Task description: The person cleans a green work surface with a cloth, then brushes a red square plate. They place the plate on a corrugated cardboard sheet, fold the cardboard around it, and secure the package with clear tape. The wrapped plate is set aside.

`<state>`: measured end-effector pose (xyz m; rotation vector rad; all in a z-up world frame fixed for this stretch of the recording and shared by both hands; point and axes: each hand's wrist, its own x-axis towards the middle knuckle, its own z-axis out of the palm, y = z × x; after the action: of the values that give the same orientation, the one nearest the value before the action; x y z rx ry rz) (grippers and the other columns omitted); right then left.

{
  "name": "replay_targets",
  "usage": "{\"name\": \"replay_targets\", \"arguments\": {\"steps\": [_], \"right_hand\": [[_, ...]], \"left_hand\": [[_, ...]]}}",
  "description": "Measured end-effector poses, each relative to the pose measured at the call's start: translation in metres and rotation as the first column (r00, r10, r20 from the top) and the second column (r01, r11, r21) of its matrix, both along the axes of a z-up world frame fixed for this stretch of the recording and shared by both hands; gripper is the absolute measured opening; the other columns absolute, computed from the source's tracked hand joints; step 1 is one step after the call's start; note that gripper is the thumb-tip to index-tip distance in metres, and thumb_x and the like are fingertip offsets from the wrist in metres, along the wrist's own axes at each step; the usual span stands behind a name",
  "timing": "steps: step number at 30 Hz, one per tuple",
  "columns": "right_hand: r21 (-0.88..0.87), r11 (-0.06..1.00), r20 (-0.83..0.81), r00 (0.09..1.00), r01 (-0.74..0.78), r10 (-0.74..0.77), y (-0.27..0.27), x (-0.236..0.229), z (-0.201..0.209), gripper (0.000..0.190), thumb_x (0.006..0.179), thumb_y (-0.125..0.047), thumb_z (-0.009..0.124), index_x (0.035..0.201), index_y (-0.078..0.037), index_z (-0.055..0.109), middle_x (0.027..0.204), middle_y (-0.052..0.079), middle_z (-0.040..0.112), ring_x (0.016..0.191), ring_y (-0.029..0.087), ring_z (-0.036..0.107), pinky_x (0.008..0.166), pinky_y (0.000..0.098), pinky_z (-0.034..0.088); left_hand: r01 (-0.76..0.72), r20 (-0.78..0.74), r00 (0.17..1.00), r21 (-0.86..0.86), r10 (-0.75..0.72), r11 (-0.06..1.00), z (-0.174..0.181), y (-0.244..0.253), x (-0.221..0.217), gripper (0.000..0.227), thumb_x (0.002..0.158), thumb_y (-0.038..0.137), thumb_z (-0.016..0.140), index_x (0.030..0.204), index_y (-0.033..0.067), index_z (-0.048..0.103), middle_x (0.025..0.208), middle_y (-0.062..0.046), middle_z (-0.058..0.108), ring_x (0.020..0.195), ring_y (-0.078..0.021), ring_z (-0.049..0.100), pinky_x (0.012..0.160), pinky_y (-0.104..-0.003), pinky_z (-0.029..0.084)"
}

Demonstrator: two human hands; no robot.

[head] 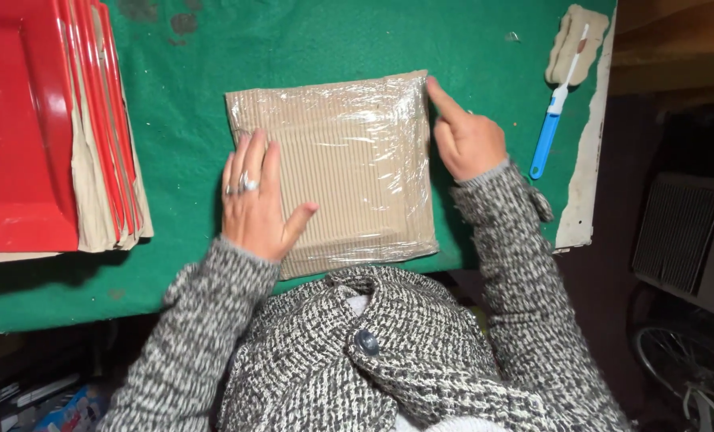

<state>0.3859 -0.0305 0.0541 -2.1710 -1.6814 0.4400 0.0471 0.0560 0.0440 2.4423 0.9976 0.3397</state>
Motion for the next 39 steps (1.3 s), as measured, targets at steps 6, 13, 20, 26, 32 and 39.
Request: {"name": "replay_targets", "arguments": {"steps": [6, 13, 20, 26, 32, 39], "right_hand": [[-0.112, 0.993, 0.201, 0.979, -0.02, 0.042, 0.002, -0.02, 0.0, 0.063, 0.095, -0.019, 0.057, 0.157, -0.02, 0.046, 0.063, 0.018, 0.063, 0.056, 0.038, 0.063, 0.055, 0.0516, 0.051], [-0.172, 0.978, 0.104, 0.985, -0.119, 0.138, -0.022, -0.003, -0.001, 0.058, 0.092, -0.022, 0.059, 0.149, -0.031, 0.053, 0.063, 0.016, 0.064, 0.055, 0.037, 0.063, 0.055, 0.0502, 0.052], [-0.064, 0.994, 0.138, 0.985, -0.091, 0.099, 0.017, -0.016, -0.005, 0.063, 0.094, -0.021, 0.056, 0.156, -0.023, 0.046, 0.063, 0.018, 0.064, 0.056, 0.039, 0.063, 0.056, 0.0525, 0.051], [-0.11, 0.989, 0.097, 0.989, -0.104, 0.115, -0.02, -0.025, -0.006, 0.063, 0.093, -0.022, 0.056, 0.154, -0.025, 0.046, 0.06, 0.017, 0.062, 0.053, 0.037, 0.061, 0.054, 0.052, 0.05], [0.128, 0.985, 0.024, 0.993, -0.116, 0.114, 0.002, -0.021, 0.009, 0.06, 0.096, -0.026, 0.053, 0.152, -0.016, 0.033, 0.133, 0.028, 0.053, 0.126, 0.041, 0.047, 0.111, 0.0501, 0.038], [-0.036, 0.979, -0.042, 0.979, -0.201, 0.199, 0.019, -0.033, -0.039, 0.101, 0.1, -0.057, 0.047, 0.163, 0.009, 0.003, 0.171, 0.034, 0.001, 0.162, 0.043, -0.003, 0.129, 0.0582, -0.003]], "left_hand": [[-0.018, -0.044, 0.999, -0.064, 0.015, 0.998, -0.009, 0.031, 0.033, 0.105, 0.101, 0.072, 0.042, 0.161, -0.0095, 0.015, 0.17, -0.031, 0.012, 0.159, -0.0454, 0.008, 0.129, -0.057, 0.007], [-0.023, -0.099, 0.995, -0.026, 0.02, 0.999, -0.023, 0.027, 0.034, 0.105, 0.1, 0.071, 0.043, 0.163, -0.0069, 0.01, 0.171, -0.029, 0.008, 0.16, -0.0436, 0.005, 0.129, -0.057, 0.004], [-0.037, -0.107, 0.994, -0.005, 0.037, 0.999, -0.023, 0.028, 0.034, 0.104, 0.1, 0.07, 0.044, 0.162, -0.0067, 0.011, 0.171, -0.028, 0.009, 0.159, -0.0427, 0.006, 0.129, -0.056, 0.007], [-0.048, -0.074, 0.996, -0.018, 0.047, 0.999, -0.024, 0.027, 0.033, 0.103, 0.101, 0.069, 0.045, 0.162, -0.0066, 0.013, 0.171, -0.027, 0.01, 0.16, -0.043, 0.007, 0.13, -0.057, 0.007], [-0.125, -0.06, 0.99, -0.006, 0.124, 0.992, -0.033, 0.033, 0.015, 0.106, 0.099, 0.073, 0.036, 0.164, -0.0068, 0.009, 0.172, -0.029, 0.006, 0.161, -0.044, 0.004, 0.13, -0.057, 0.005], [-0.15, -0.112, 0.983, -0.031, 0.146, 0.988, -0.026, 0.034, 0.009, 0.11, 0.096, 0.079, 0.034, 0.164, -0.0049, 0.009, 0.173, -0.025, 0.005, 0.161, -0.0416, 0.007, 0.13, -0.055, 0.006]]}}
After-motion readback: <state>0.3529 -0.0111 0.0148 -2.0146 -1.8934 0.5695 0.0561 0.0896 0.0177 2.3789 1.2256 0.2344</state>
